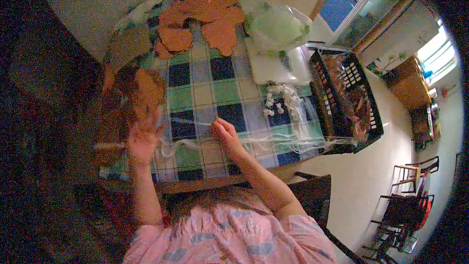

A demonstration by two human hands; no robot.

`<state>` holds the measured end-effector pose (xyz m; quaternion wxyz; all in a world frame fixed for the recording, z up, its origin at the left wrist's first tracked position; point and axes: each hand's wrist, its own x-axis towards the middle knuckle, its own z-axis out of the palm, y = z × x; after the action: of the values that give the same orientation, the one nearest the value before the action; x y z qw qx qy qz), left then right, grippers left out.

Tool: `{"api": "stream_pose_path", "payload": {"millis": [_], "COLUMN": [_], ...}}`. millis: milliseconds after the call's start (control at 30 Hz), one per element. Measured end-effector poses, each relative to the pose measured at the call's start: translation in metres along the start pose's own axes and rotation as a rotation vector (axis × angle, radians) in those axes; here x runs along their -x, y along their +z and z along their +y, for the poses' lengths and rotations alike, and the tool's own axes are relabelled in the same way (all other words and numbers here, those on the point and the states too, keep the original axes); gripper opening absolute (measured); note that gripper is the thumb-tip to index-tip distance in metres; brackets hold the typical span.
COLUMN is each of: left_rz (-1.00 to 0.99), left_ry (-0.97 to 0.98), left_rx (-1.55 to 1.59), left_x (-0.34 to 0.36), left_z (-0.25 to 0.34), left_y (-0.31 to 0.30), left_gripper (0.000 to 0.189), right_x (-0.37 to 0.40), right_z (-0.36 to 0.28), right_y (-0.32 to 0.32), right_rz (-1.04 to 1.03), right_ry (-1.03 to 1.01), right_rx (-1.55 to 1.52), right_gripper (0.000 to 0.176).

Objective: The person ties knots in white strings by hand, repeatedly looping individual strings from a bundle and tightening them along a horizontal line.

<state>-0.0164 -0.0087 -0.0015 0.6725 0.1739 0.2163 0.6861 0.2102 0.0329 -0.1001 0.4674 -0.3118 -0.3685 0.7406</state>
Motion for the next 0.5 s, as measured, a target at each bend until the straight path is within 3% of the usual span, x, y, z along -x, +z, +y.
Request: {"api": "stream_pose_path", "payload": {"millis": [200,267,333,367,400,467,500], "left_rz": [0.421,-0.159,-0.356,-0.301,-0.15,0.076,0.071], "left_ry": [0.538,-0.087,-0.237,-0.125,0.062,0.426,0.364], "left_rx": [-1.679,-0.542,0.175,0.114,-0.227,-1.475,-1.955], "left_x": [-0.034,-0.032,-0.017,-0.015,-0.014,-0.019,-0.018], "left_z": [-0.017,-0.006,-0.004,-0.008,-0.015,-0.033,-0.04], "left_y": [-0.087,-0.118,-0.063,-0.044,-0.032,-0.027,-0.024], "left_gripper": [0.031,0.03,0.031,0.03,0.028,0.026,0.025], "right_x": [-0.002,-0.002,-0.001,0.0,0.002,0.002,0.001], "right_z": [0.002,0.001,0.004,0.001,-0.006,-0.008,-0.004], "right_y": [-0.003,-0.003,-0.002,0.002,0.009,0.012,0.008], "right_rz": [-0.04,-0.017,0.004,0.02,0.034,0.025,0.004], "right_ry": [-0.067,-0.063,-0.051,-0.039,-0.027,-0.036,-0.057], "right_rx": [0.145,0.128,0.079,0.081,0.086,0.054,0.012], "right_gripper": [0.021,0.021,0.021,0.021,0.022,0.021,0.019]}}
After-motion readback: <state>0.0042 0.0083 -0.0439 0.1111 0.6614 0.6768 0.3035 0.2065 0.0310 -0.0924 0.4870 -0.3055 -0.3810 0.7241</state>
